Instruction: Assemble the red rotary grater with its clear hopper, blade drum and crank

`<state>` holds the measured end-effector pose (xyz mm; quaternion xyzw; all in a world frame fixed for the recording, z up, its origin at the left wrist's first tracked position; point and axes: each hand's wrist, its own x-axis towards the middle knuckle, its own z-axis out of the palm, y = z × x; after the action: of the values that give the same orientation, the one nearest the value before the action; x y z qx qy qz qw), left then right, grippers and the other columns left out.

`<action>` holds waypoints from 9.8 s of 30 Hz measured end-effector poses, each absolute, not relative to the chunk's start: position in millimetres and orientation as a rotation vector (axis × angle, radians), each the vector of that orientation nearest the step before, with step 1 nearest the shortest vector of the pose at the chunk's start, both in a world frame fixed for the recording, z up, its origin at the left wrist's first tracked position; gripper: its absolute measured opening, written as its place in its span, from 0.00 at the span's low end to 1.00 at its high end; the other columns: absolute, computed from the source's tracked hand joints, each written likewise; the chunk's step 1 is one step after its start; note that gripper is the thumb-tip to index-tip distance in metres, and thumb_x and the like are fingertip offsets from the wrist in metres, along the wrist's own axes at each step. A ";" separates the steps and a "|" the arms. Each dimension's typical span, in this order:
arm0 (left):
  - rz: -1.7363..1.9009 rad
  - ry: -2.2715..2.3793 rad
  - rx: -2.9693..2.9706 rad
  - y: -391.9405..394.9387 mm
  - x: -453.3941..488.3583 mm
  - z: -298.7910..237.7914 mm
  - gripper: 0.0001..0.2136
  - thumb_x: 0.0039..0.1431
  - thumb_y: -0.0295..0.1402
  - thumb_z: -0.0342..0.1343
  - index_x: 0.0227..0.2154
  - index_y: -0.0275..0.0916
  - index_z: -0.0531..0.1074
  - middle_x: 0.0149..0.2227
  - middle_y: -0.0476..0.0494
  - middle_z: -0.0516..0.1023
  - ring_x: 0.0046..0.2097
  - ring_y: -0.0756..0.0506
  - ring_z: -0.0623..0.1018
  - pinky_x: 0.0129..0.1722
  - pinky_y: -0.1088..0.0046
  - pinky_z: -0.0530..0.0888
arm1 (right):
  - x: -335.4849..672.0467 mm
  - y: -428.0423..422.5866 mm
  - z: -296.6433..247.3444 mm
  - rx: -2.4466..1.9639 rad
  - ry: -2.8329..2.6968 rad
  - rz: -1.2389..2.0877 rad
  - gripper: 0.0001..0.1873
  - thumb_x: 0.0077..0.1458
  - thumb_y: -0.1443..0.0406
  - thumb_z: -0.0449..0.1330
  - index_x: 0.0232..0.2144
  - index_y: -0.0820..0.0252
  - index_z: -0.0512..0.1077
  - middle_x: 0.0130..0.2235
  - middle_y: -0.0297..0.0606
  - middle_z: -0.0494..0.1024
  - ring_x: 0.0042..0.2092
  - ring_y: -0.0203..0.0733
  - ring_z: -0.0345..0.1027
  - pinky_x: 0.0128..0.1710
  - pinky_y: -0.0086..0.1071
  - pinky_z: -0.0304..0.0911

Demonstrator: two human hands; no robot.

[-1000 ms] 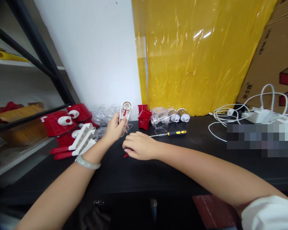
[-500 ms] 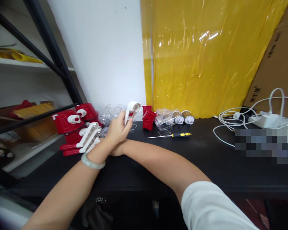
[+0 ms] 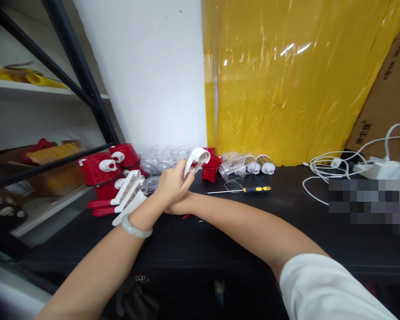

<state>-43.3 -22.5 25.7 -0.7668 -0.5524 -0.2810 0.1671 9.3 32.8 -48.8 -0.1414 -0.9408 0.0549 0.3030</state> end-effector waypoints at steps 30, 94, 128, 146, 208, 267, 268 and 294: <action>-1.666 -1.487 -2.907 -14.1 -26.7 0.1 0.23 0.54 0.44 0.60 0.48 0.37 0.67 0.42 0.41 0.77 0.41 0.43 0.78 0.39 0.68 0.74 | 177.7 10.3 1.3 -0.561 -1.810 0.588 0.12 0.51 0.66 0.64 0.39 0.57 0.68 0.31 0.33 0.75 0.34 0.37 0.71 0.37 0.34 0.67; -1.344 -1.455 -2.806 -36.4 1.7 -15.8 0.22 0.65 0.36 0.48 0.56 0.37 0.47 0.56 0.25 0.68 0.55 0.37 0.74 0.52 0.54 0.70 | 171.1 -18.2 -11.2 -0.735 -1.748 0.625 0.11 0.47 0.59 0.68 0.33 0.58 0.76 0.31 0.35 0.81 0.31 0.38 0.74 0.32 0.31 0.71; -1.060 -1.480 -2.607 -38.3 3.4 -13.8 0.24 0.65 0.39 0.45 0.57 0.32 0.45 0.48 0.24 0.72 0.44 0.34 0.80 0.38 0.57 0.76 | 177.2 -21.1 -6.9 -0.682 -1.777 0.709 0.16 0.59 0.56 0.57 0.45 0.59 0.68 0.33 0.36 0.80 0.34 0.39 0.75 0.34 0.32 0.69; -1.050 -1.448 -2.590 -37.8 2.5 -15.9 0.29 0.65 0.38 0.46 0.61 0.30 0.41 0.50 0.22 0.71 0.47 0.33 0.78 0.40 0.55 0.75 | 177.3 -24.2 -5.9 -0.689 -1.796 0.656 0.12 0.59 0.57 0.56 0.41 0.59 0.69 0.31 0.35 0.79 0.31 0.37 0.74 0.32 0.30 0.67; -1.396 -1.504 -3.003 -46.3 0.8 -8.6 0.19 0.64 0.38 0.50 0.54 0.40 0.52 0.32 0.49 0.69 0.25 0.49 0.73 0.27 0.70 0.73 | 177.7 3.8 -10.3 -0.571 -1.703 1.072 0.18 0.50 0.54 0.65 0.37 0.60 0.72 0.36 0.38 0.78 0.39 0.41 0.73 0.41 0.37 0.69; -1.274 -1.450 -3.067 -30.3 -13.4 13.3 0.12 0.64 0.41 0.50 0.37 0.37 0.71 0.30 0.47 0.77 0.34 0.47 0.75 0.39 0.70 0.69 | 194.2 13.2 0.9 -0.475 -1.471 0.836 0.21 0.46 0.56 0.68 0.39 0.54 0.65 0.39 0.34 0.72 0.42 0.40 0.68 0.45 0.38 0.66; -1.304 -1.461 -3.069 -30.1 -13.1 13.5 0.12 0.63 0.41 0.50 0.37 0.37 0.71 0.30 0.46 0.77 0.34 0.46 0.75 0.39 0.70 0.69 | 193.1 13.0 0.3 -0.470 -1.479 0.833 0.21 0.46 0.56 0.68 0.39 0.54 0.65 0.39 0.34 0.71 0.42 0.40 0.68 0.45 0.38 0.66; -0.906 -1.383 -2.926 -37.0 -8.4 15.7 0.15 0.67 0.41 0.43 0.28 0.40 0.66 0.24 0.50 0.77 0.31 0.46 0.76 0.45 0.66 0.68 | 176.9 -2.9 -8.9 -0.547 -1.616 0.726 0.28 0.43 0.64 0.69 0.44 0.52 0.60 0.41 0.35 0.72 0.42 0.43 0.69 0.43 0.38 0.66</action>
<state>-8.4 -37.0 15.7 -0.8655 -0.4090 -0.2679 -0.1092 176.9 -2.9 -8.9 -0.2360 -0.6973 0.3131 0.6001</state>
